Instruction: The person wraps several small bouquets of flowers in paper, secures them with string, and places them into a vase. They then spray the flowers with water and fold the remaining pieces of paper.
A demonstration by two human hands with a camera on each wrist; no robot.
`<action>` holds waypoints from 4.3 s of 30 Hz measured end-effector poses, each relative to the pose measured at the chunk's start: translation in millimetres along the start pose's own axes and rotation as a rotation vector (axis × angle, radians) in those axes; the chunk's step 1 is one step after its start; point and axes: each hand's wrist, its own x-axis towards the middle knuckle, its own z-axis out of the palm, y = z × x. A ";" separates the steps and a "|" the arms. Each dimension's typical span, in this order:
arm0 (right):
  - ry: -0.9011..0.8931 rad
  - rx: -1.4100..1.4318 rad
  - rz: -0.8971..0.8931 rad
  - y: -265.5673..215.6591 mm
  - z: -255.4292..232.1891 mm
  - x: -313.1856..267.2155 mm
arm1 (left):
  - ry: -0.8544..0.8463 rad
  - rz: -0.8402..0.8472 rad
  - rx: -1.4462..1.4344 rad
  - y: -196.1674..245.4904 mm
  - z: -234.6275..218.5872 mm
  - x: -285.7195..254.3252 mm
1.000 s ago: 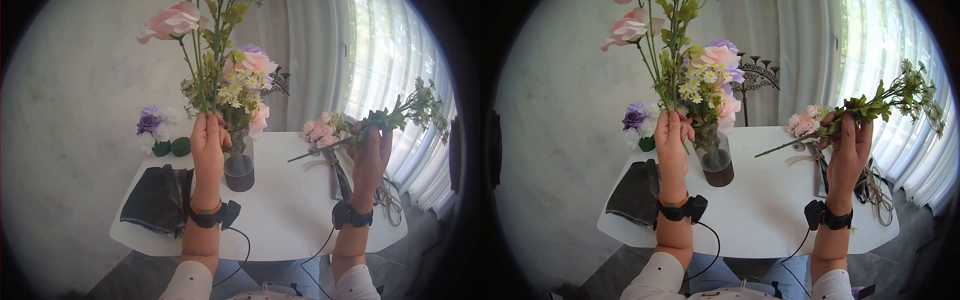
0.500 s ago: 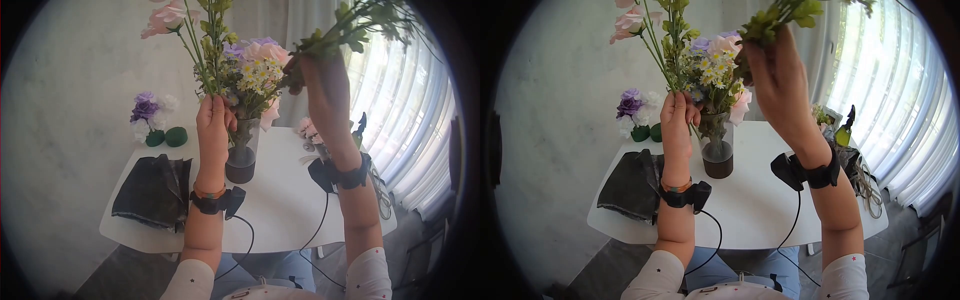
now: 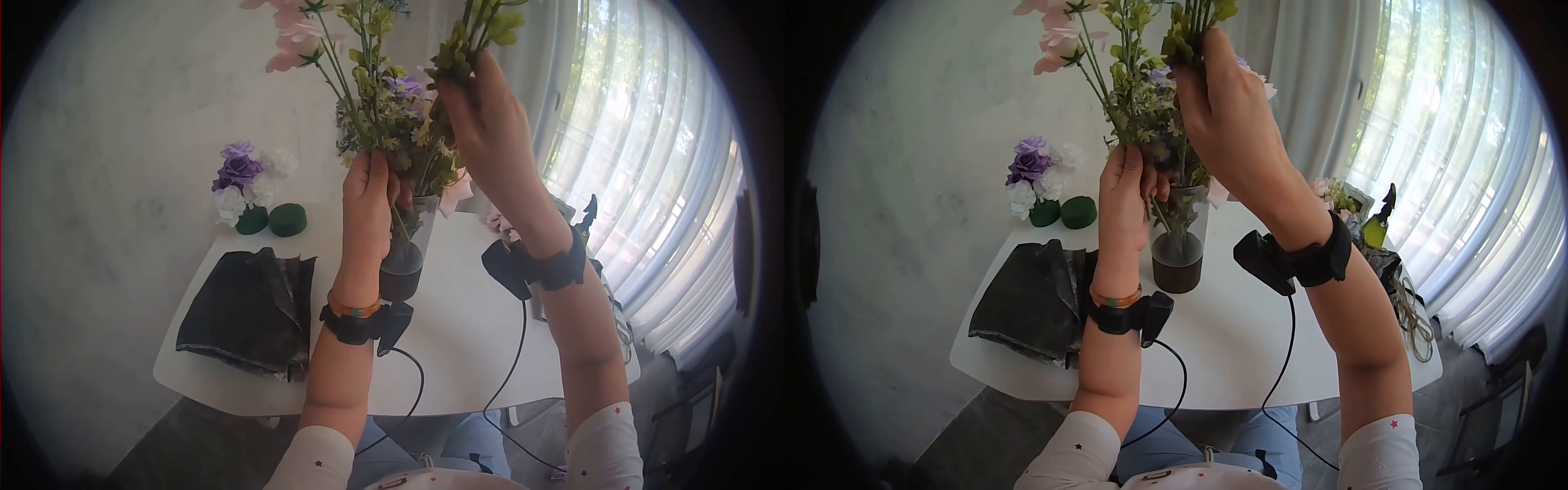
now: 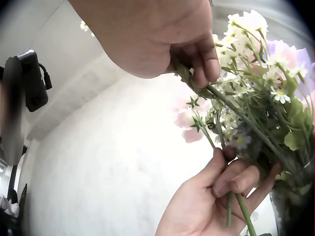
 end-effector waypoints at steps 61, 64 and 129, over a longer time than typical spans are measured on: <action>-0.276 0.079 0.148 51.5 44.2 -55.6 | 0.142 0.016 0.195 4.5 2.9 -3.9; -0.273 0.090 0.121 53.4 43.1 -56.4 | 0.139 0.023 0.207 4.5 3.8 -3.9; 0.144 0.433 0.134 28.1 -26.2 -39.9 | -0.019 0.132 0.717 -2.8 1.7 -8.9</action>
